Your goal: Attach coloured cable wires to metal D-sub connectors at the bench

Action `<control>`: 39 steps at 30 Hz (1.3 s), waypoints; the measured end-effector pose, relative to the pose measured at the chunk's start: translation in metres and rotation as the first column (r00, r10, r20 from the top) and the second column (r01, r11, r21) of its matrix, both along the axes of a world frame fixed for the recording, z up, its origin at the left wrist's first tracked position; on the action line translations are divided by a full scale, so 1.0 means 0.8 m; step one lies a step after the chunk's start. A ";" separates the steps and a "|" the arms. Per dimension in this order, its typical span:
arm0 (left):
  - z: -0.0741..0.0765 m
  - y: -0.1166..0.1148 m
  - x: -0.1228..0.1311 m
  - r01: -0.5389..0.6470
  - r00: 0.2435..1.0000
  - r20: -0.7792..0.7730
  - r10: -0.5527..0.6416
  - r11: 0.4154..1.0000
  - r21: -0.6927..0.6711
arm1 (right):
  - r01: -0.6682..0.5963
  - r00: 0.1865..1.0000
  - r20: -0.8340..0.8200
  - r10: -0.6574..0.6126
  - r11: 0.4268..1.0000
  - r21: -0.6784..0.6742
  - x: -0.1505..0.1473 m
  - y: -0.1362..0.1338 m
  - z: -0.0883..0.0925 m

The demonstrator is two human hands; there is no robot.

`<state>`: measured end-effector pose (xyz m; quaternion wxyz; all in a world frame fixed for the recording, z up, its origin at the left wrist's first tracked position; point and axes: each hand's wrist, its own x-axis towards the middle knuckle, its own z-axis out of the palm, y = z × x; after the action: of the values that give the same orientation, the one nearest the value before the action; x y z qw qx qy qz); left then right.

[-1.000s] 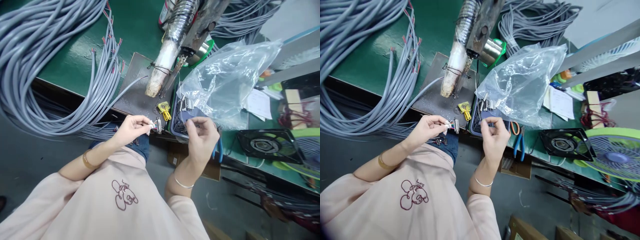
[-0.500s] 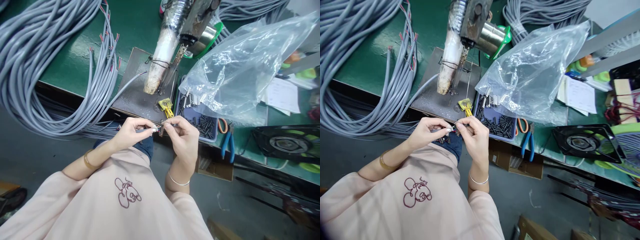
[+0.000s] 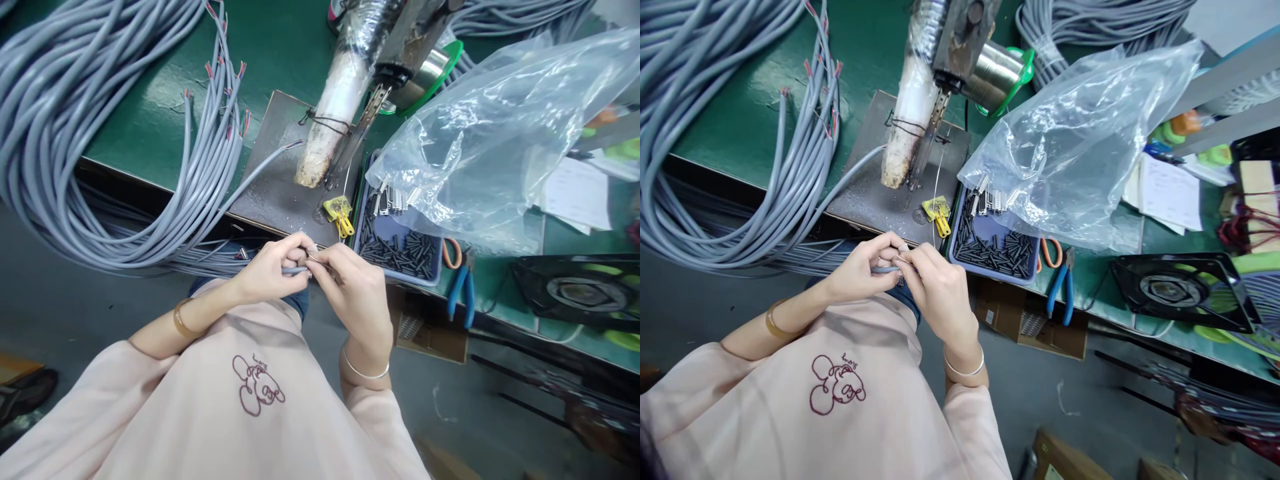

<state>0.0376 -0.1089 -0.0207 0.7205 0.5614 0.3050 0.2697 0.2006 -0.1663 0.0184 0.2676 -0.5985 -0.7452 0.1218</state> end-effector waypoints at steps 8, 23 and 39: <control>-0.001 0.007 -0.005 -0.046 0.954 0.279 0.111 0.972 -0.231 | 0.316 0.935 -0.227 -0.274 0.932 0.176 0.000 -0.009 0.004; 0.000 0.010 -0.013 -0.206 0.971 0.141 0.195 0.976 0.070 | 0.296 0.891 -0.342 -0.297 0.953 -0.058 -0.016 -0.003 -0.014; 0.002 0.026 -0.006 -0.253 0.946 0.155 0.285 0.946 -0.202 | 0.376 0.806 -0.529 -0.267 0.920 0.109 -0.004 -0.007 -0.028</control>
<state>0.0325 -0.0881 -0.0194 0.7492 0.4200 0.3350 0.3873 0.1971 -0.1721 -0.0037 0.5307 -0.6323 -0.5447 0.1479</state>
